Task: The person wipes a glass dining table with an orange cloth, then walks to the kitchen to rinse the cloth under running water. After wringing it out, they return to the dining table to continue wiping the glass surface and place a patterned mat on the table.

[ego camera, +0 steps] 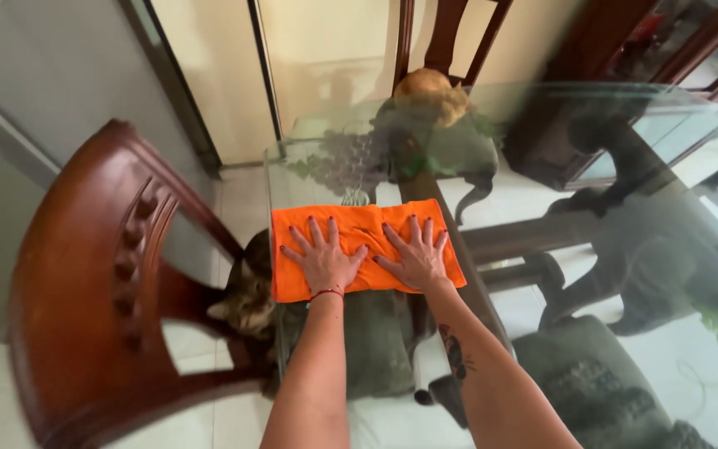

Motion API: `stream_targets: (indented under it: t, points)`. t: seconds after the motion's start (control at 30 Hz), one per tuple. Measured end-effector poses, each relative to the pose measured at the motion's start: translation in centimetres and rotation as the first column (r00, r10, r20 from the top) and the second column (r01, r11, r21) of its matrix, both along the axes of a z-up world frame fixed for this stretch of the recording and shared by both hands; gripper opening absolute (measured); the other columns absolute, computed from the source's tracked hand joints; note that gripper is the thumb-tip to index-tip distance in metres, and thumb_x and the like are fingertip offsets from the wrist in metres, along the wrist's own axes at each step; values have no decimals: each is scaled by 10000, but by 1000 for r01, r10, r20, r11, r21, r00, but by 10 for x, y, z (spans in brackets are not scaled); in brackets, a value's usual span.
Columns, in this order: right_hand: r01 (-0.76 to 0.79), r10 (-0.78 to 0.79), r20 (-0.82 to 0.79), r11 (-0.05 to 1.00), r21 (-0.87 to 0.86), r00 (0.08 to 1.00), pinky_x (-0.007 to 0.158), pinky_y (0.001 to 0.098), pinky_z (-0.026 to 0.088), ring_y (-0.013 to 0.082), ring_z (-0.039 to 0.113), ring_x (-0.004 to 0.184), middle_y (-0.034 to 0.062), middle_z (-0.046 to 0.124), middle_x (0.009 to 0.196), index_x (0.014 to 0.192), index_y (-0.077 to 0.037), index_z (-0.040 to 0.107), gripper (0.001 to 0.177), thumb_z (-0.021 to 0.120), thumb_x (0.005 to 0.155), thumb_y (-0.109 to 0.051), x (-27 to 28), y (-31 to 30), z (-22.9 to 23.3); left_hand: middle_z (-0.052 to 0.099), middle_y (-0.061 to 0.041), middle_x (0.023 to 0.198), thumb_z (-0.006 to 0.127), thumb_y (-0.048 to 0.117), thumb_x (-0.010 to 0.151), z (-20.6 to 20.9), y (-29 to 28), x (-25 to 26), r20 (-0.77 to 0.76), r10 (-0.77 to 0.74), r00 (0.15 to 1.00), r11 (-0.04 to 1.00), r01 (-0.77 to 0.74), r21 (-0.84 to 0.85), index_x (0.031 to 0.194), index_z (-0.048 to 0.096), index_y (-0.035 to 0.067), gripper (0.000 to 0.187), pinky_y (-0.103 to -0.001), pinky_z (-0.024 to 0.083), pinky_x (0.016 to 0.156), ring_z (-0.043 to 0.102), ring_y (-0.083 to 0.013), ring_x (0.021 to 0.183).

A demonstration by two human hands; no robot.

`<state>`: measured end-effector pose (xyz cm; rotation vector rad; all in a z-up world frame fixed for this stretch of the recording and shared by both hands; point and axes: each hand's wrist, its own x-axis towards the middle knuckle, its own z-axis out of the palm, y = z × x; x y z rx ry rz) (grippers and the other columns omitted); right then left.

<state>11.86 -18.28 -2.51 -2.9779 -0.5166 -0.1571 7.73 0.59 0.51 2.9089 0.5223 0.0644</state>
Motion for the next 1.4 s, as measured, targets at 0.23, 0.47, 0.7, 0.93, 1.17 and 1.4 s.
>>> stream_targets:
  t: [0.23,0.47,0.7,0.93,1.17,1.4]
  points:
    - [-53,53,15,999,-10,998,1108,792,97,544,156,1483,234,218,1642,1576,-383,358,799,497,878,-748,79,10,-7,177,-116,1694,526,794,843,-1,11,73,-17,10,1000,1000,-10,3,1619,256,266,976,-734,45,1160,62,-480,1537]
    - [-55,55,-5,998,-4,998,1121,786,83,521,138,1498,217,203,1651,1583,-379,334,802,483,884,-743,151,27,-3,163,-108,1685,512,799,833,-4,26,145,-7,19,1000,1000,-19,3,1613,246,276,976,-733,39,1161,57,-480,1527]
    - [-43,42,-18,998,-47,999,1135,759,108,492,172,1503,202,218,1652,1579,-377,346,805,482,874,-741,220,38,-1,192,-114,1678,534,791,824,0,36,217,-9,3,1000,1000,-3,13,1599,286,259,973,-745,64,1147,74,-479,1524]
    - [-89,89,17,996,16,996,1155,730,114,496,197,1502,203,262,1648,1574,-363,389,745,493,913,-691,281,40,-1,232,-151,1647,544,748,820,-12,37,283,124,-53,991,997,44,71,1601,297,271,948,-769,125,1099,167,-522,1467]
    - [-6,7,-13,997,79,1000,1155,740,68,474,165,1515,184,241,1652,1567,-398,372,825,513,845,-769,324,26,10,301,-173,1620,529,711,882,-28,26,330,187,-115,976,988,93,124,1547,403,250,819,-774,135,1101,210,-535,1466]
    - [85,-81,-71,995,52,994,1156,741,52,464,137,1514,168,205,1659,1570,-405,340,882,504,812,-825,326,-9,15,312,-176,1623,525,691,894,-27,-10,338,197,-129,972,988,109,111,1559,407,235,814,-763,135,1109,227,-520,1469]
